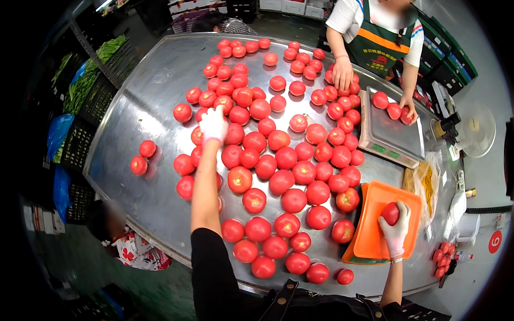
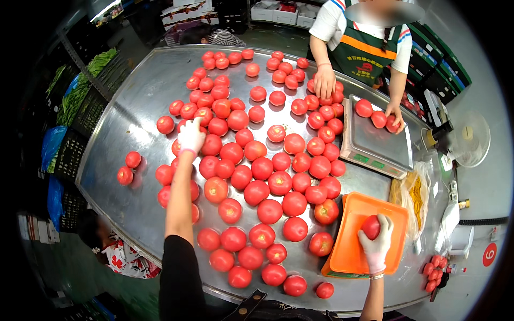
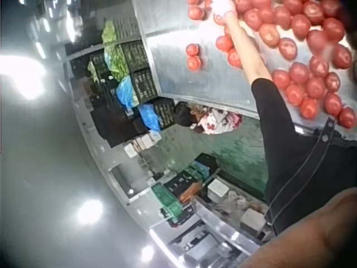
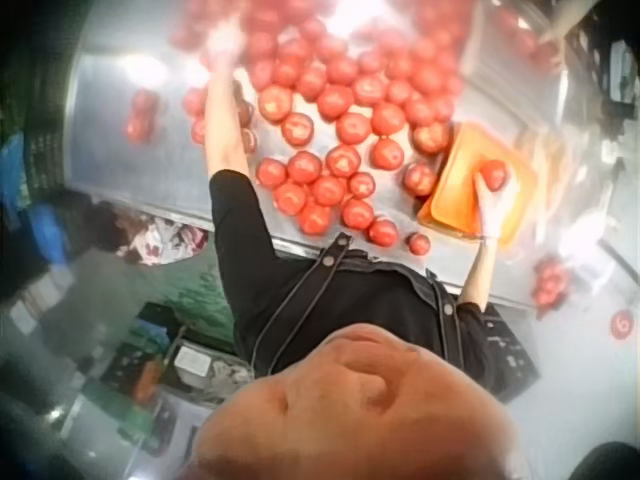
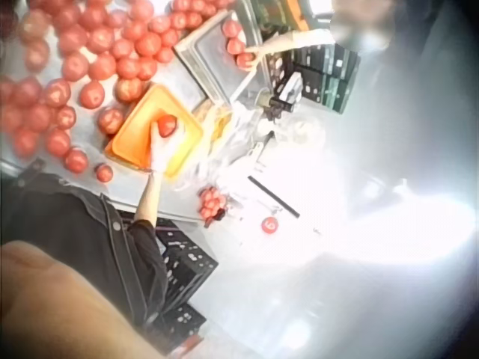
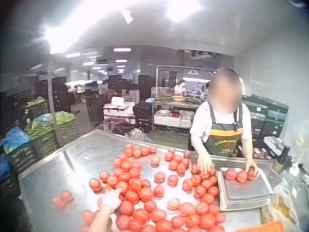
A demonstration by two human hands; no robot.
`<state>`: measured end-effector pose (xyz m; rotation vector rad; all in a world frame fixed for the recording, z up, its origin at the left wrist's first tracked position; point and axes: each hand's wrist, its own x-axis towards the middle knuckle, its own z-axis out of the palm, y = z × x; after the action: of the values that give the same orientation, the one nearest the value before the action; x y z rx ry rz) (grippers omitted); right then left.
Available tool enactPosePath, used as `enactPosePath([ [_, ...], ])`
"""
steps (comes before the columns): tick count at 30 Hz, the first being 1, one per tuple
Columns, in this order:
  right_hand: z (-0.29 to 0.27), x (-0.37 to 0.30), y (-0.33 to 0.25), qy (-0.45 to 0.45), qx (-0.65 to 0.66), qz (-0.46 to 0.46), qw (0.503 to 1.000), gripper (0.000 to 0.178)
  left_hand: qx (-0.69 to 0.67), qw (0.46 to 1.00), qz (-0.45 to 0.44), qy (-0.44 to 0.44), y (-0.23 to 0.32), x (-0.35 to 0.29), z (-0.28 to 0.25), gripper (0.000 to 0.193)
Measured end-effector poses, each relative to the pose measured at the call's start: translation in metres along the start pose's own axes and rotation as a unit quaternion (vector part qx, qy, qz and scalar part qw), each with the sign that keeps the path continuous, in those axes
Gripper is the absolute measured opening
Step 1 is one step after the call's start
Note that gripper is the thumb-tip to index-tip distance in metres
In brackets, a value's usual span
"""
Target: The person picks tomatoes from a large pile on a metal table, places them into a clear plastic container, and then puts the filled container into a blue crate. This process is repeated multiple times throughout the video.
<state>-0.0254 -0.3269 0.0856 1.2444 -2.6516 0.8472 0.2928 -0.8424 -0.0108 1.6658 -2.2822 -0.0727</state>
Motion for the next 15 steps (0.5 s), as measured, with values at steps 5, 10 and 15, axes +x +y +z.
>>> enactPosePath([
  [5,0.002,0.009,0.021,0.049,-0.078,0.043,0.995,0.065,0.143,0.965,0.052,-0.214,0.003,0.030,-0.044,0.067],
  [10,0.003,0.018,0.030,0.042,-0.037,0.073,0.996,0.063,0.087,0.963,0.053,-0.251,-0.025,0.033,-0.050,0.076],
  [15,0.001,0.017,0.029,0.041,-0.031,0.087,0.995,0.064,-0.040,0.968,-0.002,-0.249,-0.047,0.025,-0.018,0.091],
])
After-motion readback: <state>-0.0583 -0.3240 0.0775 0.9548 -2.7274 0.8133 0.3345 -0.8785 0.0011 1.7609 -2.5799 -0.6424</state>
